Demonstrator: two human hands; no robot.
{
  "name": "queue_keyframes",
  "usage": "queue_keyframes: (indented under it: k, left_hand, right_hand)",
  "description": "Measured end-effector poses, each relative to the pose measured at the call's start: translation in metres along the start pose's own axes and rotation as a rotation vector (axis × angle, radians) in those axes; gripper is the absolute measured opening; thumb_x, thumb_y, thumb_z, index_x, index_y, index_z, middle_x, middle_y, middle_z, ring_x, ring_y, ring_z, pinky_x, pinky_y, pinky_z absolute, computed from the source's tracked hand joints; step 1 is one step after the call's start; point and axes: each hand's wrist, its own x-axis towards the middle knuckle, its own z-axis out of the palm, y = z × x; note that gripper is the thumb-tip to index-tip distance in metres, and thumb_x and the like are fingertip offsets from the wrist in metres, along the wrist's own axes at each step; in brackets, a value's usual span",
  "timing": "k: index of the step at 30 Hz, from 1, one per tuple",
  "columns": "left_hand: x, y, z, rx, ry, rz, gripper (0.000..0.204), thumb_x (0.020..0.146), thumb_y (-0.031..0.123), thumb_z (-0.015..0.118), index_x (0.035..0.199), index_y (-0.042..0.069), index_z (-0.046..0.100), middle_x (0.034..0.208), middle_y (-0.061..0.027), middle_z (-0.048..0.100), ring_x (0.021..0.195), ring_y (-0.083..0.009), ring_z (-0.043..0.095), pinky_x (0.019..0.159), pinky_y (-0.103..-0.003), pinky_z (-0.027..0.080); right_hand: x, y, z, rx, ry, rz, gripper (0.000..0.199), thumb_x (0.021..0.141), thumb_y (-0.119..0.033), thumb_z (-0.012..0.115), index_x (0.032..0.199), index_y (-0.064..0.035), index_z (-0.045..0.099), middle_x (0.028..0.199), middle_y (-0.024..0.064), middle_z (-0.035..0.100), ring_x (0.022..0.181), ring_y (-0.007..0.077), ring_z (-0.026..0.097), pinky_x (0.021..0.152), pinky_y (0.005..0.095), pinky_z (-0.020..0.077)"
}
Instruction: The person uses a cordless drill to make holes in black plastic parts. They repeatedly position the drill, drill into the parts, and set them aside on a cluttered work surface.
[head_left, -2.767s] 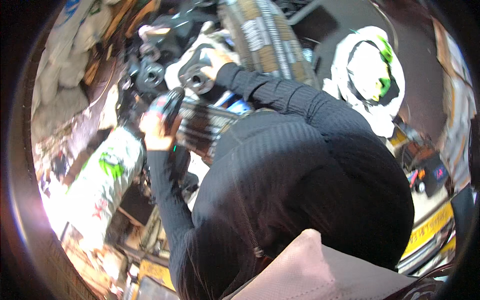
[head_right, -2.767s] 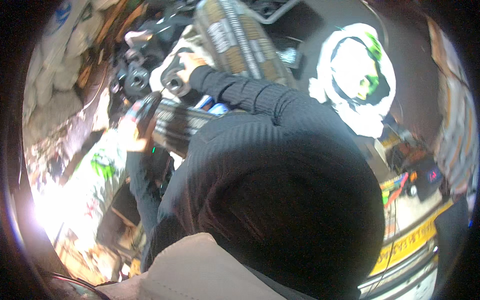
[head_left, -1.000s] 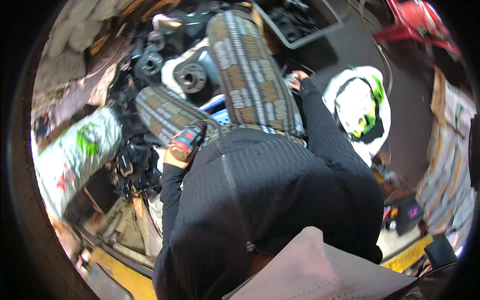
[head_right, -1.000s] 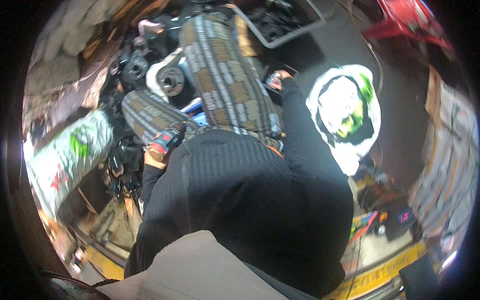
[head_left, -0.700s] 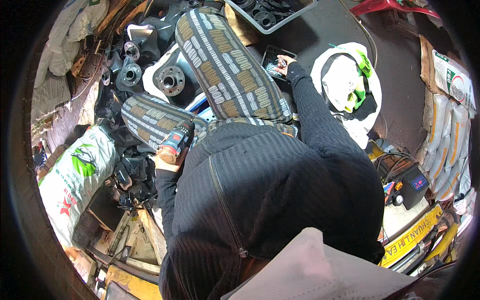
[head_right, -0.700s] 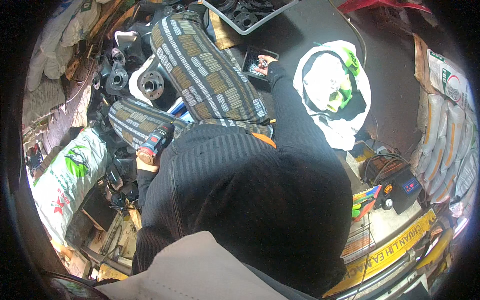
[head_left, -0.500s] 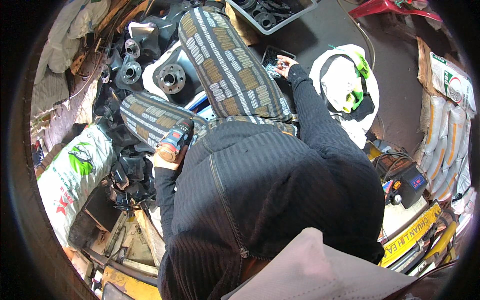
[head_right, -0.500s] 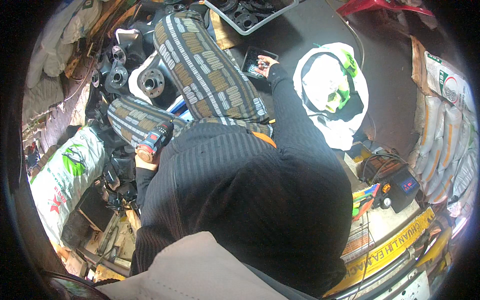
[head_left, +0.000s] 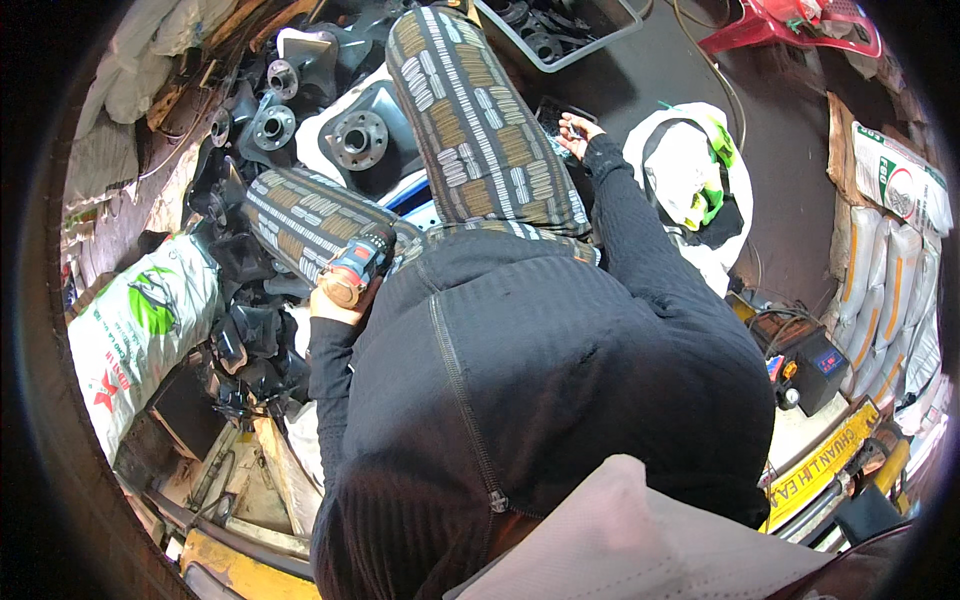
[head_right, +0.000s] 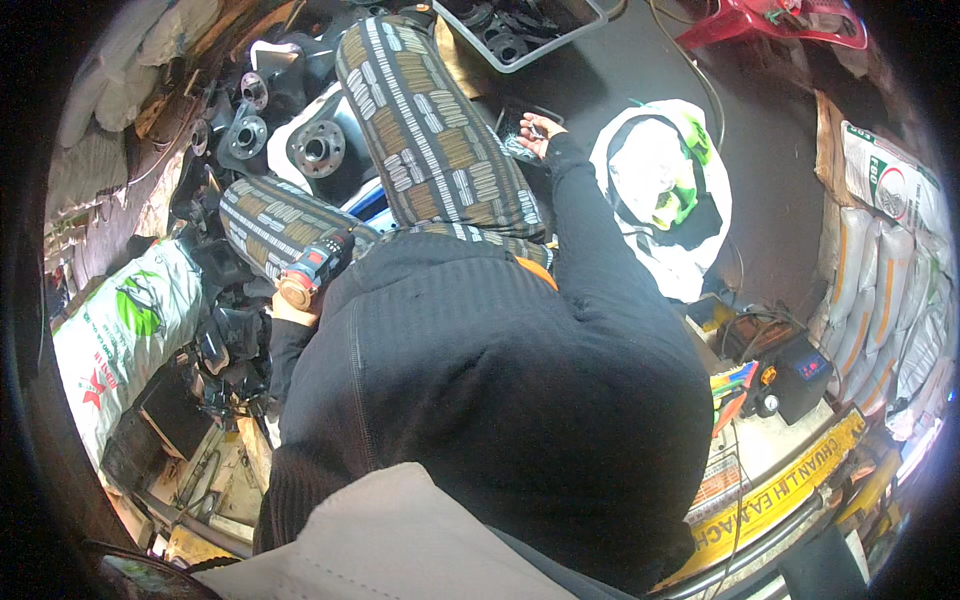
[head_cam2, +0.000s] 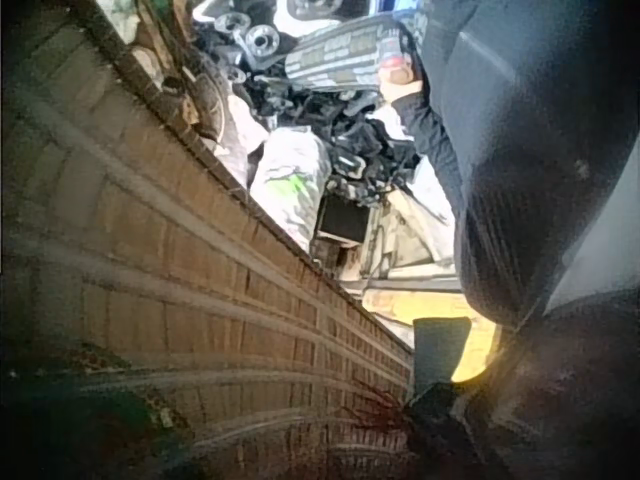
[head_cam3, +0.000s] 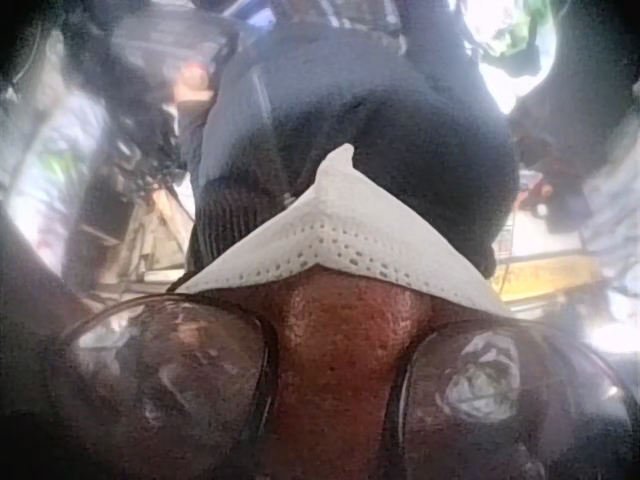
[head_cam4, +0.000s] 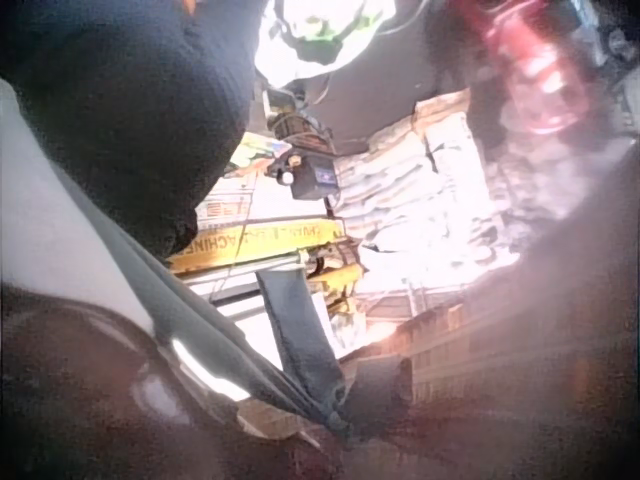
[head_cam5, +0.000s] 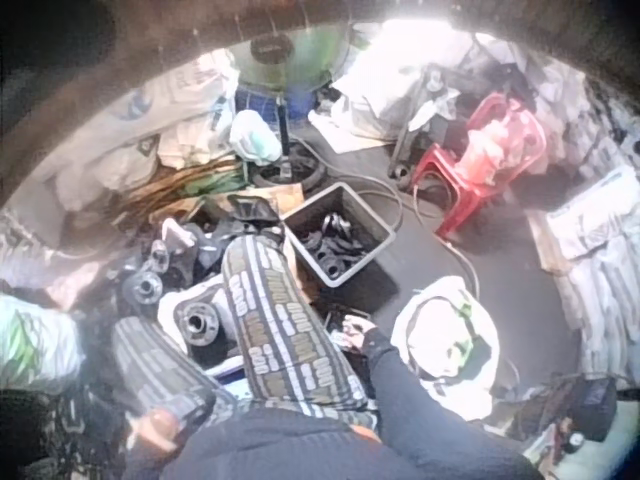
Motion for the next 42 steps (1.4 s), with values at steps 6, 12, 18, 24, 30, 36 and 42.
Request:
queue_keyframes:
  k: [6,12,18,24,30,36,42]
  left_hand:
    - [-0.011,0.008,-0.006,0.022,0.034,-0.036,0.054,0.066,0.039,0.076,0.097,-0.002,0.059,0.086,-0.0171,0.064,0.079,-0.0286,0.065,0.069,-0.035,0.051]
    - [-0.014,0.051,-0.083,-0.115,0.08,0.217,0.051,0.068,0.029,0.076,0.107,0.003,0.056,0.092,-0.0119,0.064,0.085,-0.0257,0.063,0.079,-0.034,0.049]
    - [-0.012,0.084,-0.135,-0.182,0.447,0.524,0.034,0.066,0.017,0.075,0.097,0.008,0.063,0.086,-0.0062,0.065,0.079,-0.0252,0.063,0.071,-0.034,0.049]
    - [-0.01,0.088,-0.131,-0.282,0.365,0.452,0.032,0.07,0.019,0.073,0.098,0.008,0.063,0.089,-0.0066,0.064,0.081,-0.0238,0.062,0.07,-0.035,0.049]
    - [-0.014,0.085,-0.129,-0.277,0.376,0.419,0.031,0.07,0.021,0.073,0.096,0.007,0.062,0.088,-0.0071,0.064,0.079,-0.0245,0.062,0.07,-0.035,0.049]
    - [-0.016,0.084,-0.129,-0.284,0.397,0.385,0.031,0.07,0.023,0.073,0.094,0.007,0.062,0.085,-0.0072,0.064,0.076,-0.0254,0.062,0.068,-0.036,0.048]
    - [-0.019,0.08,-0.136,-0.38,0.35,0.326,0.027,0.071,0.019,0.073,0.094,0.008,0.064,0.084,-0.0059,0.065,0.074,-0.0227,0.063,0.065,-0.033,0.049]
  right_hand:
    - [-0.041,-0.032,0.05,0.058,-0.229,-0.096,0.03,0.079,-0.013,0.056,0.106,-0.0007,0.055,0.091,0.0126,0.06,0.073,0.0227,0.06,0.07,0.0411,0.0543]
    - [-0.139,-0.061,0.169,0.226,-0.566,0.031,0.016,0.084,-0.016,0.05,0.092,-0.0025,0.053,0.068,0.0011,0.042,0.057,0.0131,0.04,0.054,0.0272,0.0474]
    - [-0.193,-0.017,0.287,0.293,-0.976,0.372,0.015,0.085,-0.016,0.045,0.082,-0.0032,0.052,0.059,0.0001,0.036,0.053,0.0112,0.035,0.04,0.0216,0.0313]
    - [-0.194,0.034,0.323,0.318,-1.05,0.476,0.017,0.085,-0.019,0.044,0.075,-0.0044,0.047,0.06,-0.0004,0.036,0.054,0.0108,0.034,0.04,0.021,0.0317]
    - [-0.19,0.052,0.325,0.214,-1.067,0.469,0.016,0.084,-0.019,0.046,0.078,-0.0047,0.05,0.06,0.0,0.037,0.053,0.0104,0.034,0.041,0.0212,0.0308]
    - [-0.188,0.061,0.323,0.19,-0.923,0.433,0.019,0.084,-0.02,0.048,0.092,-0.0039,0.051,0.068,0.0029,0.046,0.056,0.0107,0.039,0.041,0.0216,0.0294]
    - [-0.183,0.062,0.32,0.155,-0.748,0.419,0.018,0.083,-0.023,0.046,0.084,-0.005,0.05,0.066,0.0033,0.044,0.055,0.0123,0.038,0.04,0.0224,0.0302]
